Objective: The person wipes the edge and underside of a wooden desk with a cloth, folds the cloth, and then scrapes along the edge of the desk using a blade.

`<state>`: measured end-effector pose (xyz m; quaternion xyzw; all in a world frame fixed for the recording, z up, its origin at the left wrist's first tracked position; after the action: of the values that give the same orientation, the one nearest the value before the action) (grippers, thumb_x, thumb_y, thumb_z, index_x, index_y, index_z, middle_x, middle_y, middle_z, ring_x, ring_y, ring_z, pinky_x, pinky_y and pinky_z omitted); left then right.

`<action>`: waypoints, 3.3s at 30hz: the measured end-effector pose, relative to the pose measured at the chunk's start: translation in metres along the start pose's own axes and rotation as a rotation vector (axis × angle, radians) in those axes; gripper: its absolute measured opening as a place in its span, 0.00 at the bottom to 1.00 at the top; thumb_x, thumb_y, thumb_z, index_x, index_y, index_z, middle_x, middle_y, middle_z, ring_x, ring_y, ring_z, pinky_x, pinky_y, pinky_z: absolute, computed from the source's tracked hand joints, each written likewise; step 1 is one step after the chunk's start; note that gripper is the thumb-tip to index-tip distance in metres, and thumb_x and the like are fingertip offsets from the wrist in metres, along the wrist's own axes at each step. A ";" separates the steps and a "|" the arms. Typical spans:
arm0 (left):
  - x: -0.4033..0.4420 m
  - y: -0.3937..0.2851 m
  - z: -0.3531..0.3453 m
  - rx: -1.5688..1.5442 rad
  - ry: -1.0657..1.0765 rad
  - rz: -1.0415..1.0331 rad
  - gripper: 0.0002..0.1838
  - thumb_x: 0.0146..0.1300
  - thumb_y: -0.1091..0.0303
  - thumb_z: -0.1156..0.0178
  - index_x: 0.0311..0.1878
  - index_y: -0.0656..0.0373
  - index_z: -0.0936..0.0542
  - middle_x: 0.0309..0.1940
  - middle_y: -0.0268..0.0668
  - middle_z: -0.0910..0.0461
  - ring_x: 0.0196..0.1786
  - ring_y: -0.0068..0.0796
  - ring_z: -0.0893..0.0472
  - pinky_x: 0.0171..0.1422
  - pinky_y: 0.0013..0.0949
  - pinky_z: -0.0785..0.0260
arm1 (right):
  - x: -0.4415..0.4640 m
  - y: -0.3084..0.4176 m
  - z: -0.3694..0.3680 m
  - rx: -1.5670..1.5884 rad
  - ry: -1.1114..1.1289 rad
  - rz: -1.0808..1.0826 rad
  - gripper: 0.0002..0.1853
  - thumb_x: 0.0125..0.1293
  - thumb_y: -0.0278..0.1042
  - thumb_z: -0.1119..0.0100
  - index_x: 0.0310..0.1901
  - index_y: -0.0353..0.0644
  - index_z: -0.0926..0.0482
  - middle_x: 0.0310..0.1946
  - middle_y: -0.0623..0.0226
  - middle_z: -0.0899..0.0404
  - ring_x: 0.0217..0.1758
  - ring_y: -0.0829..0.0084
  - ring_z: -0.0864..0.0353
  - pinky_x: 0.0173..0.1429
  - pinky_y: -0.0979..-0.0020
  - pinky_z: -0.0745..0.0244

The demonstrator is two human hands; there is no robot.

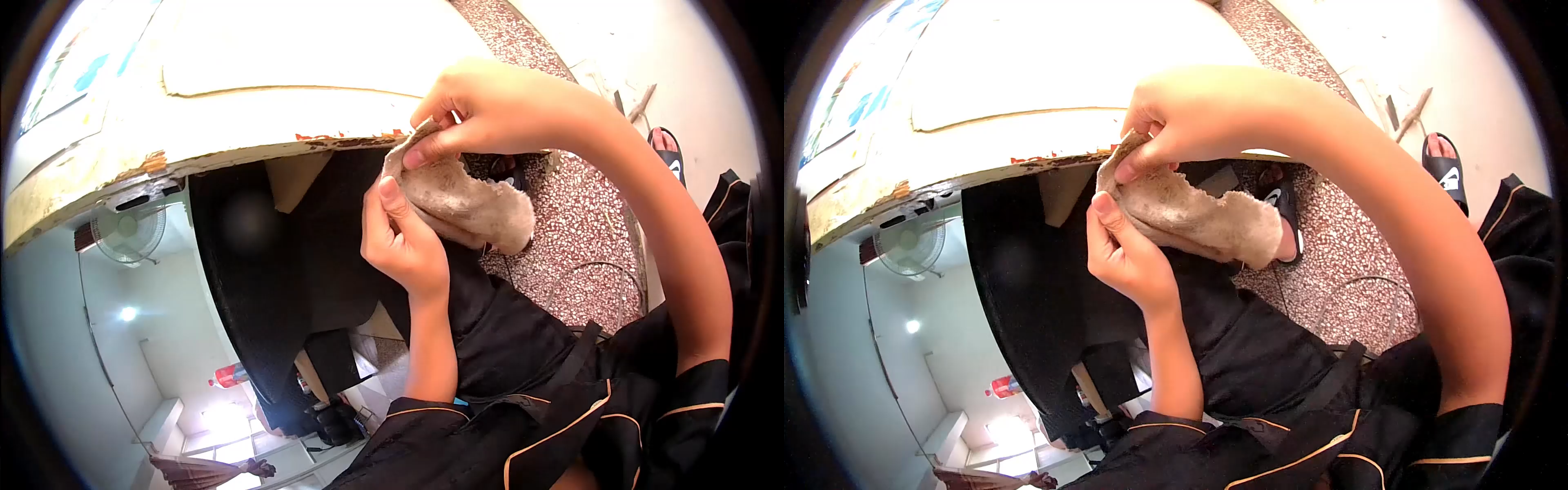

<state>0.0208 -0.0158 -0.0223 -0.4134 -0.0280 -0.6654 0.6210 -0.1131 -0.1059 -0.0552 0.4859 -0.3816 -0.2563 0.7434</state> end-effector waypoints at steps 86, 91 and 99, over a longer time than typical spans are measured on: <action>-0.042 0.042 -0.092 -0.139 0.650 0.410 0.17 0.73 0.63 0.53 0.48 0.70 0.23 0.32 0.41 0.18 0.32 0.19 0.24 0.38 0.29 0.32 | -0.028 -0.153 -0.041 0.409 -0.075 -0.591 0.20 0.55 0.52 0.31 0.33 0.40 0.13 0.20 0.72 0.20 0.20 0.84 0.27 0.27 0.79 0.34; -0.072 0.058 -0.124 0.014 0.892 0.391 0.18 0.73 0.59 0.54 0.45 0.67 0.24 0.28 0.57 0.23 0.33 0.55 0.20 0.37 0.45 0.32 | -0.069 -0.192 -0.073 0.579 -0.046 -0.721 0.21 0.56 0.54 0.32 0.38 0.41 0.13 0.32 0.70 0.16 0.35 0.80 0.22 0.44 0.76 0.30; -0.074 0.064 -0.131 -0.210 0.911 0.562 0.15 0.72 0.63 0.50 0.45 0.68 0.22 0.28 0.32 0.21 0.30 0.14 0.28 0.36 0.25 0.34 | -0.068 -0.200 -0.078 0.670 -0.084 -0.666 0.25 0.55 0.54 0.31 0.42 0.37 0.15 0.34 0.64 0.16 0.35 0.78 0.20 0.43 0.75 0.27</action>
<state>-0.0011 -0.0430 -0.1821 -0.1344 0.4220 -0.5847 0.6796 -0.0902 -0.0931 -0.2792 0.7842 -0.2965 -0.3629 0.4068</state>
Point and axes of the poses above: each hand's wrist, its own x-axis towards the middle knuckle, its own z-axis out of the back of the hand, y = z × x, the point moved 7 cm from there along x, towards the middle knuckle
